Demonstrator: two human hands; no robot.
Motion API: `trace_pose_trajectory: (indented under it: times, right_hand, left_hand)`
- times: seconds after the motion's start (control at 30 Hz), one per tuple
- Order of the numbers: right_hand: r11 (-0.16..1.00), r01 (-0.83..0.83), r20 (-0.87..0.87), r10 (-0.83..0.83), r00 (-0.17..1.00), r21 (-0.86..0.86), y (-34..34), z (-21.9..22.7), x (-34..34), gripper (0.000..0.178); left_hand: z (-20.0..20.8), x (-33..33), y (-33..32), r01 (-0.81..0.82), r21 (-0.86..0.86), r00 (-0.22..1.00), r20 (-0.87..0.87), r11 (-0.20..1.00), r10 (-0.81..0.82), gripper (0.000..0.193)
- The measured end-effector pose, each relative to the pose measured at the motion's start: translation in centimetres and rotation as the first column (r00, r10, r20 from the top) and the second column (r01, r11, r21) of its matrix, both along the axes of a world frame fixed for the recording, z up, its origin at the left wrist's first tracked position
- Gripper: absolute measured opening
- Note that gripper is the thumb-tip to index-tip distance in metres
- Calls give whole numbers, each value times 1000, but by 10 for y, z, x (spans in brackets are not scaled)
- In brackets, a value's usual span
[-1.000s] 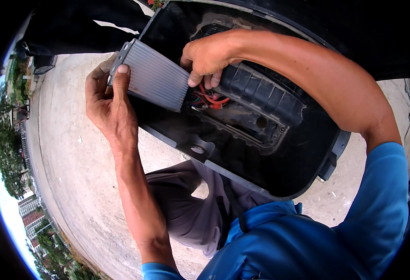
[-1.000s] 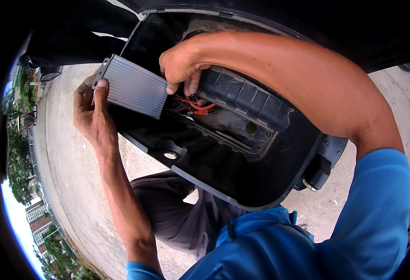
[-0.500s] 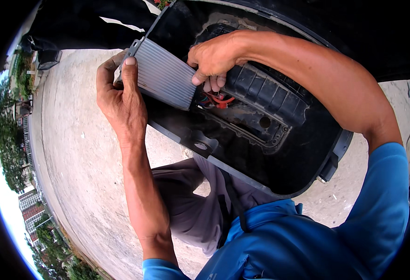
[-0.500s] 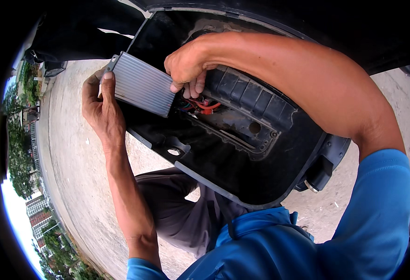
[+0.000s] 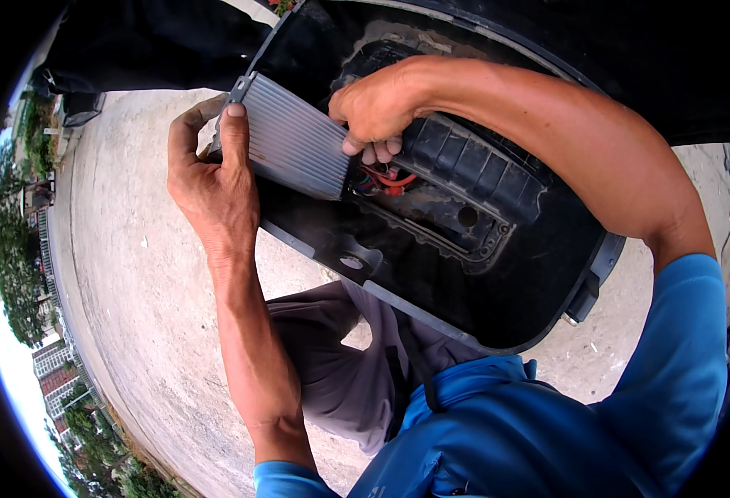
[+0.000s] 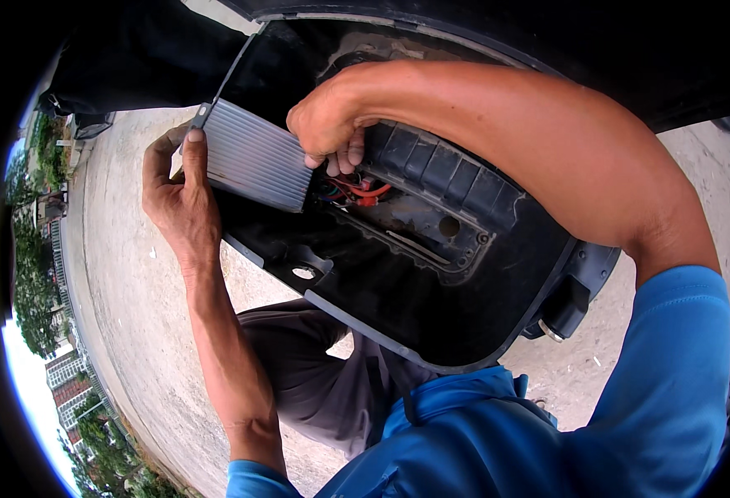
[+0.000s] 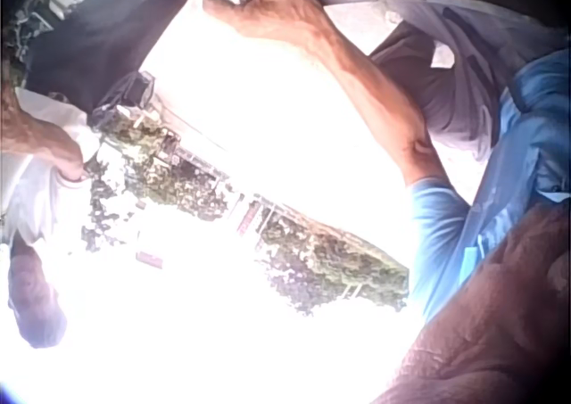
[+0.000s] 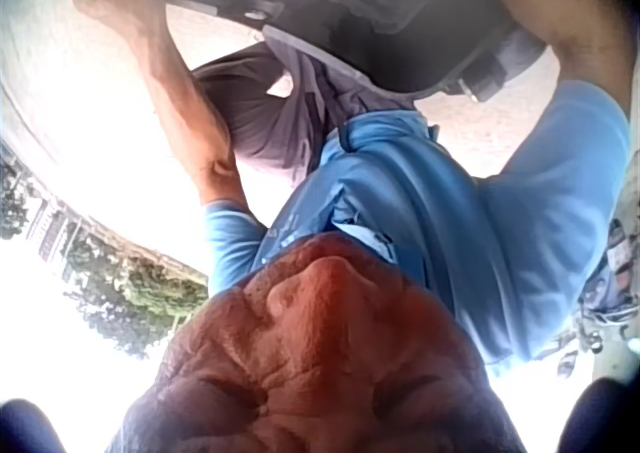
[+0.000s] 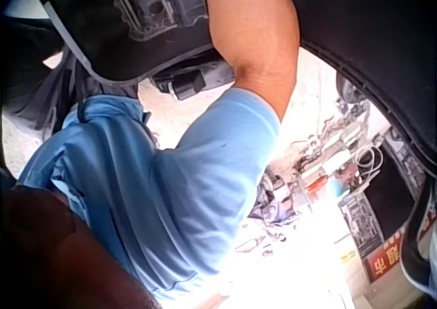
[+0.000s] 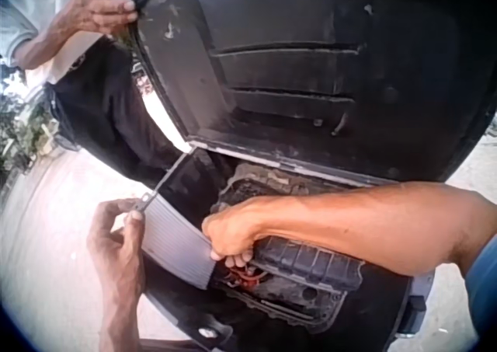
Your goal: The person manipulates wires and a metal electronic controller box inside the storage compartment of a vehicle, eventually positioning the controller and checking the wiring connections by hand.
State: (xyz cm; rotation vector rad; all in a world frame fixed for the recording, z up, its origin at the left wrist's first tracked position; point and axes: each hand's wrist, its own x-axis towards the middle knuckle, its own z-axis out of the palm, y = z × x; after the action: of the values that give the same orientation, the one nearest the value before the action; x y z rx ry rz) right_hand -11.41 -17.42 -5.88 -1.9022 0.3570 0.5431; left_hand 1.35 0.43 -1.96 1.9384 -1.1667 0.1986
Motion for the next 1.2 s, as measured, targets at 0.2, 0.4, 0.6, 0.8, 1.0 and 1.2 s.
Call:
trace_pose_trajectory:
  times: [0.2,0.4,0.6,0.8,1.0,1.2]
  right_hand:
    - [999,7,-21,-8,1000,-41,6,3,-2,29]
    - [990,-130,-256,112,960,-54,8,0,-2,28]
    - [957,-288,-398,276,875,31,18,-24,-7,43]
    - [981,-90,-339,144,930,169,25,-30,-17,44]
    - [957,-267,-389,205,898,-111,12,-13,-6,28]
    - [878,-273,-221,198,955,-393,17,-18,-2,20]
  left_hand:
    - [4,-7,2,-59,65,996,-59,996,63,32]
    - [-2,-1,3,-64,0,996,60,998,64,34]
    - [-2,0,1,-35,-36,993,111,999,39,25]
    - [-3,4,3,8,-22,991,134,1000,-5,27]
    - [-4,5,2,30,7,997,71,1000,-31,32]
    - [0,6,7,-48,108,998,39,993,44,36]
